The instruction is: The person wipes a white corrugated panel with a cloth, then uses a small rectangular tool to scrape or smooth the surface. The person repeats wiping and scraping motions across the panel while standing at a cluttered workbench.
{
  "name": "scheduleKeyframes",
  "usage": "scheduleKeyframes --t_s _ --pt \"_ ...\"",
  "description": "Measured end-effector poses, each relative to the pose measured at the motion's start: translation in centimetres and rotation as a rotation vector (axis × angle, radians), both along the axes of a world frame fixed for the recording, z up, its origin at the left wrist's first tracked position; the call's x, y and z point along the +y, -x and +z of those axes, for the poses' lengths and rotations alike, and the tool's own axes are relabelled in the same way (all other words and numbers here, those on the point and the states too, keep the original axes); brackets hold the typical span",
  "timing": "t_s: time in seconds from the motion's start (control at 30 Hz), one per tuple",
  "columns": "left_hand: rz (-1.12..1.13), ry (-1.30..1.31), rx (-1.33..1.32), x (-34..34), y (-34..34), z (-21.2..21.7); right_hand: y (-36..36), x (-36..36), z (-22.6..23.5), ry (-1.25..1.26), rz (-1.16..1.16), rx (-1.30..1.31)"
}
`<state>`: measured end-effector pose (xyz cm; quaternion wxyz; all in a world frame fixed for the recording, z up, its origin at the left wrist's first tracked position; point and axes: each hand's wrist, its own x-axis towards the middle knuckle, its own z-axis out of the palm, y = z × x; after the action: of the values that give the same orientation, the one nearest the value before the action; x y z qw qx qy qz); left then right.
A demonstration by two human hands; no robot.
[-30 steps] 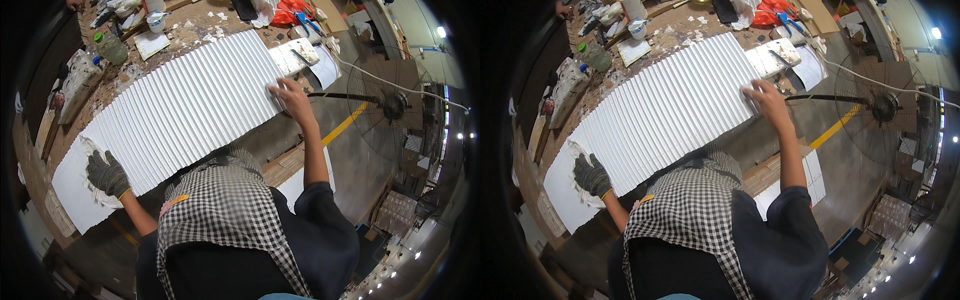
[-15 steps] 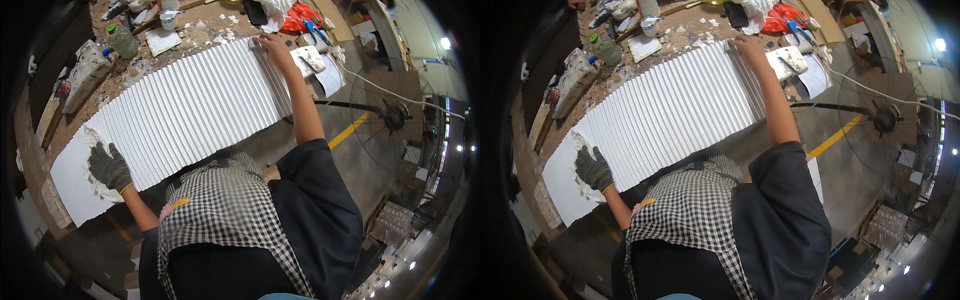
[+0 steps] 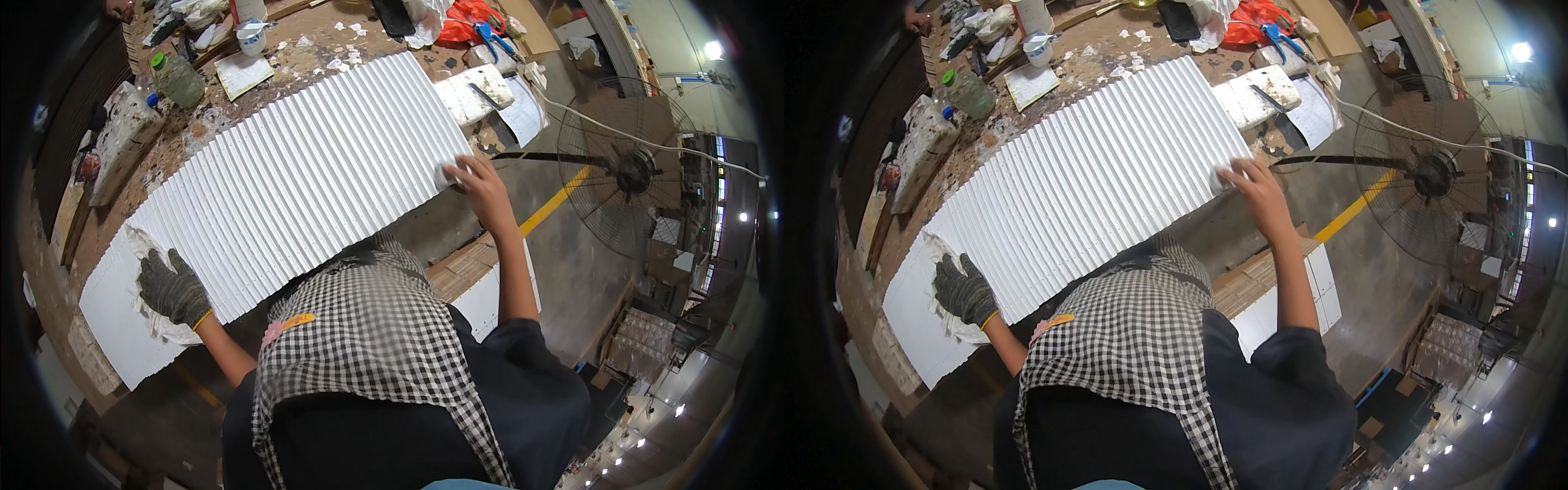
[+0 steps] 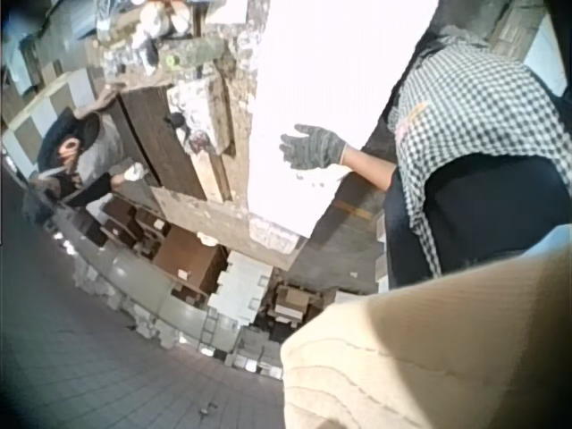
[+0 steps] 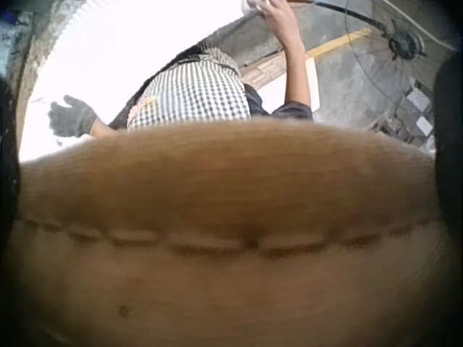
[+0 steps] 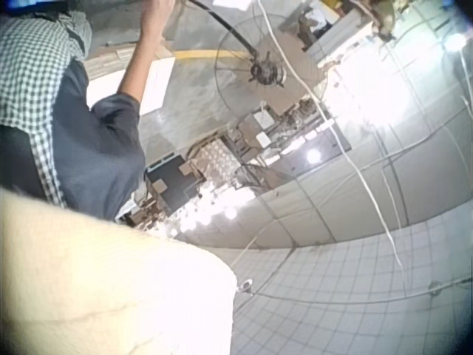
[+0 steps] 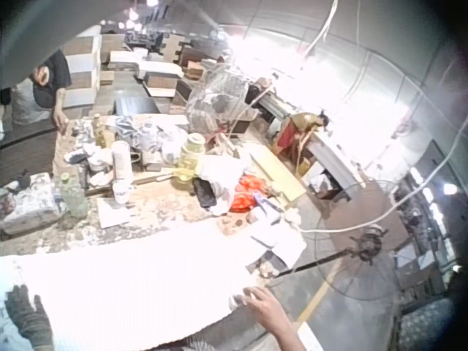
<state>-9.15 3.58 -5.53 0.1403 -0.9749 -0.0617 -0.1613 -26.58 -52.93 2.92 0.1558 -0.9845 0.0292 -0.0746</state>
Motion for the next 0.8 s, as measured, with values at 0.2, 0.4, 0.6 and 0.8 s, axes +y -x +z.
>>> scheduleKeyframes --t_s 0.2,0.4,0.6,0.8 --pt "0.017 -0.014 -0.004 -1.0 -0.2 0.9 -15.1 -3.4 -6.0 0.037 0.093 -0.139" --pt "0.015 0.020 -0.002 -1.2 0.1 1.3 -27.8 -4.5 -9.0 0.148 0.180 -0.256" --pt "0.004 0.014 0.003 -0.3 0.0 0.5 -19.4 -3.7 -7.1 0.101 0.109 -0.076" --pt "-0.004 -0.012 -0.001 0.0 0.0 -0.1 -0.5 -1.5 -1.2 0.060 -0.029 0.124"
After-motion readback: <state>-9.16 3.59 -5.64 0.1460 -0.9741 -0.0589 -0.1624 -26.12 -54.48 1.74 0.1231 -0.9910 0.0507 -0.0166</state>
